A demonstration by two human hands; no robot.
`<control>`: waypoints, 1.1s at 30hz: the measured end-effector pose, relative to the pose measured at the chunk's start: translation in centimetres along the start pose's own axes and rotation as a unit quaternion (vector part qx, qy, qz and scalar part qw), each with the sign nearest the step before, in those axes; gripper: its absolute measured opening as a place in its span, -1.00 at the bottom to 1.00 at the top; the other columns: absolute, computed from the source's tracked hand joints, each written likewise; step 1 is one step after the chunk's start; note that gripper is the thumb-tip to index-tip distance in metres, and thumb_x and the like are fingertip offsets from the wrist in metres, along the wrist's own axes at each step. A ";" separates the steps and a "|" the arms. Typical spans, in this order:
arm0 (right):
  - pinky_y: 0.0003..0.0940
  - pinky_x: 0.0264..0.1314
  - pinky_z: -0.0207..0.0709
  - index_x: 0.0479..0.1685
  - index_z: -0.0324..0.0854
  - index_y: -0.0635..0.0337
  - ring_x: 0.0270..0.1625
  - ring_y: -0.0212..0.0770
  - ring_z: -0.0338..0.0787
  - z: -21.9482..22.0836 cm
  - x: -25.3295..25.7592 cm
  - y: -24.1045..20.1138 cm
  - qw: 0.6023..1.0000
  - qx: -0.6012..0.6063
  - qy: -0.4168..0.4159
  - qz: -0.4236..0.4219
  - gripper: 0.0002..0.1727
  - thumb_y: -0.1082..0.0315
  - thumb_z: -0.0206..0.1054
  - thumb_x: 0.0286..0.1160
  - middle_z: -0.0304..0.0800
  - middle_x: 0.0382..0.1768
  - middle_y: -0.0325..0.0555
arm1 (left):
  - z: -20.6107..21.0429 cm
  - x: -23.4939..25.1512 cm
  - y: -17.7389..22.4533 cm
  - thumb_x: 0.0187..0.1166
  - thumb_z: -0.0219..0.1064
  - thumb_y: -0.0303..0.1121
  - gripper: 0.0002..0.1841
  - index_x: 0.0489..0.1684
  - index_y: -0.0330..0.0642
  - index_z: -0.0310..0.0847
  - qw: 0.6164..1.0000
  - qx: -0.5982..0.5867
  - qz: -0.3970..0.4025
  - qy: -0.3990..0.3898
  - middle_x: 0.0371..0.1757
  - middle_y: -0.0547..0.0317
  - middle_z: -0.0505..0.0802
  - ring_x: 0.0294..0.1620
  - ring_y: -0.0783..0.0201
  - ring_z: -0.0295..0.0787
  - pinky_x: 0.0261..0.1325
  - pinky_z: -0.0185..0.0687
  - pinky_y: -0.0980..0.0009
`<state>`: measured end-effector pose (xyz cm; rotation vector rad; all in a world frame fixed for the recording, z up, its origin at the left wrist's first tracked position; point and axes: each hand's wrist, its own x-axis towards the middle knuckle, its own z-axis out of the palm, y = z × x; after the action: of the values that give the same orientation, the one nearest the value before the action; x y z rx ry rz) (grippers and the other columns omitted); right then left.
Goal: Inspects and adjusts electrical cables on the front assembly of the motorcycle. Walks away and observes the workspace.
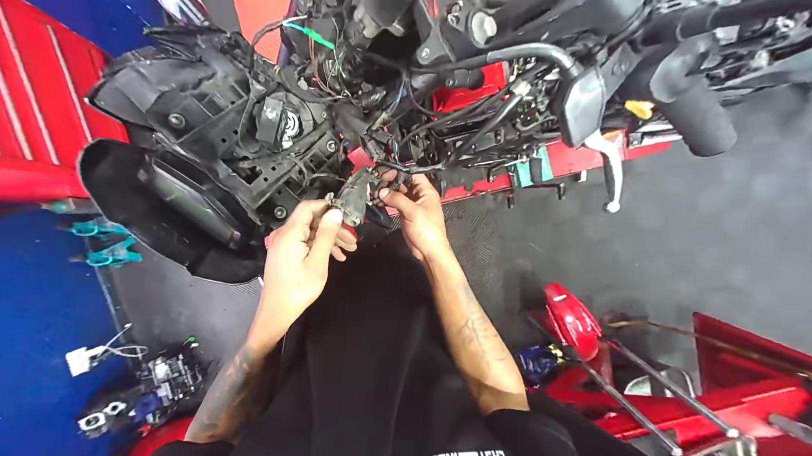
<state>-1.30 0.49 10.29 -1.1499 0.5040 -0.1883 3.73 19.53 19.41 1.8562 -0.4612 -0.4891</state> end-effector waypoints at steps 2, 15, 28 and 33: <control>-0.32 -0.01 0.72 0.20 0.60 0.23 -0.11 -0.30 0.78 0.1 0.0 -0.3 0.998 -0.063 0.006 -0.024 -0.69 0.53 0.38 0.48 0.80 -0.11 -0.12 | -0.9 1.2 0.6 0.91 -0.04 -0.23 -0.66 0.11 -0.31 0.59 1.000 0.015 0.015 0.006 -0.35 0.24 0.92 -0.40 0.32 0.92 -0.28 0.93 0.33; -0.34 -0.11 0.73 0.18 0.64 0.19 -0.23 -0.35 0.79 0.1 -0.3 -1.3 0.983 -0.182 -0.026 -0.030 -0.71 0.42 0.36 0.51 0.82 -0.18 -0.18 | -2.0 9.0 2.5 0.92 -0.08 -0.05 -0.59 0.18 -0.14 0.60 0.998 0.050 0.010 0.026 -0.17 0.13 0.78 -0.37 0.27 0.82 -0.28 0.88 0.22; -0.35 -0.04 0.76 0.16 0.63 0.21 -0.16 -0.33 0.82 -0.5 -0.2 -0.5 0.990 -0.137 -0.032 -0.024 -0.73 0.48 0.33 0.51 0.83 -0.16 -0.15 | -1.1 8.3 2.1 0.85 0.08 -0.14 -0.71 0.12 -0.16 0.59 0.989 -0.137 -0.002 -0.057 0.23 0.01 0.85 -0.13 0.12 0.93 -0.24 0.90 0.25; -0.30 -0.02 0.77 0.16 0.64 0.24 -0.15 -0.29 0.84 -0.6 0.0 -0.4 0.990 -0.138 -0.033 -0.018 -0.73 0.47 0.32 0.52 0.85 -0.14 -0.12 | -0.5 8.0 2.7 0.78 0.23 -0.29 -0.73 0.27 -0.23 0.60 0.989 -0.131 0.026 -0.068 0.22 0.02 0.86 -0.16 0.14 0.92 -0.16 0.92 0.23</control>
<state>-1.50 -0.15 10.50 -1.4315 0.4614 -0.1131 10.52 14.79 21.23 1.5623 -0.5091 -0.6139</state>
